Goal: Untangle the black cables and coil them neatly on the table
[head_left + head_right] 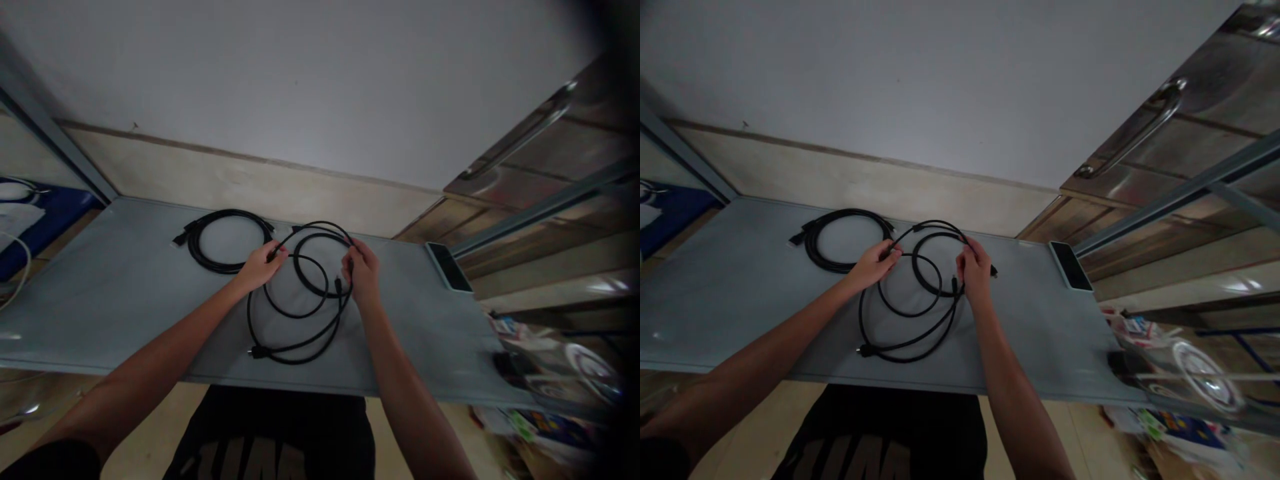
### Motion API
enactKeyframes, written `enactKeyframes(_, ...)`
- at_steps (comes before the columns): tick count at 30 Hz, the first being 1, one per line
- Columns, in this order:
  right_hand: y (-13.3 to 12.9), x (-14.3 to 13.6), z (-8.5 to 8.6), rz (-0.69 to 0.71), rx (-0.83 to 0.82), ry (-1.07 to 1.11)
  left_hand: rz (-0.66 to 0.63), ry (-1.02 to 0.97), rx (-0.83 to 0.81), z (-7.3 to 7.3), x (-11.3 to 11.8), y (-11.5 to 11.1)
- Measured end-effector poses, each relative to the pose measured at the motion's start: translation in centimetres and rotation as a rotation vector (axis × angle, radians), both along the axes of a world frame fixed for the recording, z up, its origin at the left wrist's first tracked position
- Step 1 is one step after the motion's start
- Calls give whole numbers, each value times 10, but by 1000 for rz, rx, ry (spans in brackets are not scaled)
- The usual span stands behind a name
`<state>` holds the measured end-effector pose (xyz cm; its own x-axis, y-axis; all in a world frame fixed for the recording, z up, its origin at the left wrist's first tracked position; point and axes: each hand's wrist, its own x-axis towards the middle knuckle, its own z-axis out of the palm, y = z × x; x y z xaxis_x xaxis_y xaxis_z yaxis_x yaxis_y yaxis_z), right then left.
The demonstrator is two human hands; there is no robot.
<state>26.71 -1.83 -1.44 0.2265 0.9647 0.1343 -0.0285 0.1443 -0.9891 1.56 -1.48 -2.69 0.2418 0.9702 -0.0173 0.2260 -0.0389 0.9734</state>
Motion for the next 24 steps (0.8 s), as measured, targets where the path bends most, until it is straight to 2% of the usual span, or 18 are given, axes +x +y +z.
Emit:
enactKeyframes(5,-6,6,6,300,-223,-421,116,-109,-104,5,-3,3)
enactKeyframes(9,-8,15,12,599,-289,-537,169,-152,-75,13,-9,5)
enactKeyframes(11,-8,17,13,610,-274,-517,183,-138,-43,15,-10,5)
enactKeyframes(13,-6,16,12,526,-233,-439,170,-106,-42,15,-10,5)
enactKeyframes(16,-2,14,8,357,-151,-242,86,-65,-105,14,-10,5)
enactKeyframes(19,1,16,5,284,-135,-114,-50,-40,-180,14,-14,6)
enactKeyframes(21,1,20,5,332,-175,-128,-194,-27,-240,15,-19,6)
enactKeyframes(24,-2,29,9,539,-295,-248,-343,-6,-298,16,-24,6)
